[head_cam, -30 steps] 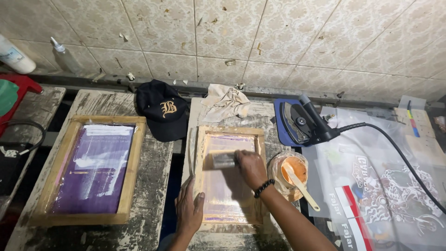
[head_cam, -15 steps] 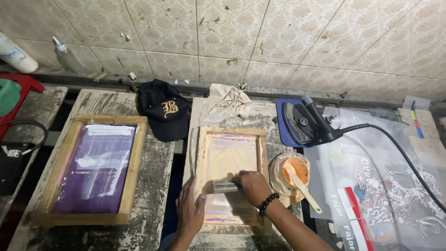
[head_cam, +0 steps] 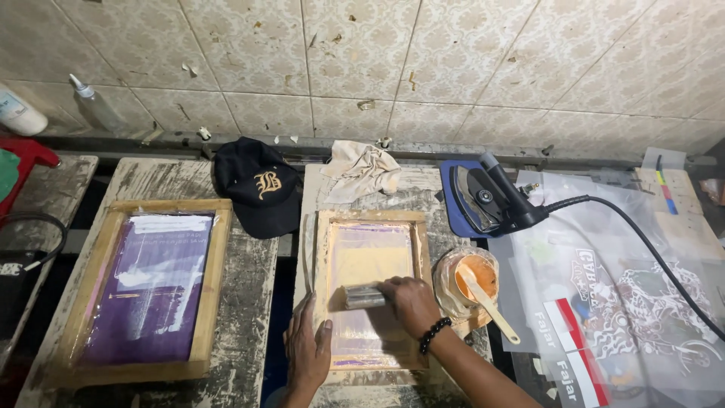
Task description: The person uses a squeegee to spread orange ink across a screen printing frame placed over a fabric item. They repeatedly pull the squeegee across the screen to apply the ink evenly. A wooden stick is used to scoop additional ink from a container onto the squeegee.
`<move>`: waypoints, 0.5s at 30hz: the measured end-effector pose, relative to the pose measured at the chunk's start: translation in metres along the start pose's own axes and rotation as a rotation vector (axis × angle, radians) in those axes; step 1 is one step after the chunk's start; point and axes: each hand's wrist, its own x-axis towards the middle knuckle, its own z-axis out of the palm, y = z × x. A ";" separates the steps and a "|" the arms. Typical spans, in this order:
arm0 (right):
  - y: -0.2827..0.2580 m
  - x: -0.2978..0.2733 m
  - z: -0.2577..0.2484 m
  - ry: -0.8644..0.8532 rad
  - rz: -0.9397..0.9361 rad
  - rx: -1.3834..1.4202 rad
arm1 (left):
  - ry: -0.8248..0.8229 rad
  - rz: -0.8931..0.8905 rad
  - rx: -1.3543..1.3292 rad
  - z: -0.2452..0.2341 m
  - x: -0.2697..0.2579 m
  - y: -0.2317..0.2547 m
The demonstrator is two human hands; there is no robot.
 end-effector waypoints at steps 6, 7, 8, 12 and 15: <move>0.041 0.087 0.010 0.116 0.045 -0.189 | -0.040 -0.060 -0.003 -0.001 0.000 0.003; 0.040 0.086 0.013 0.119 0.047 -0.188 | -0.041 -0.056 -0.001 -0.002 0.000 0.004; 0.040 0.085 0.015 0.104 0.027 -0.131 | -0.048 -0.055 -0.002 -0.002 0.000 0.005; 0.027 0.057 0.019 -0.035 0.017 -0.115 | -0.019 -0.035 -0.010 -0.001 0.001 0.003; -0.006 0.014 -0.002 -0.153 0.021 0.011 | -0.020 -0.030 0.001 0.000 0.001 0.001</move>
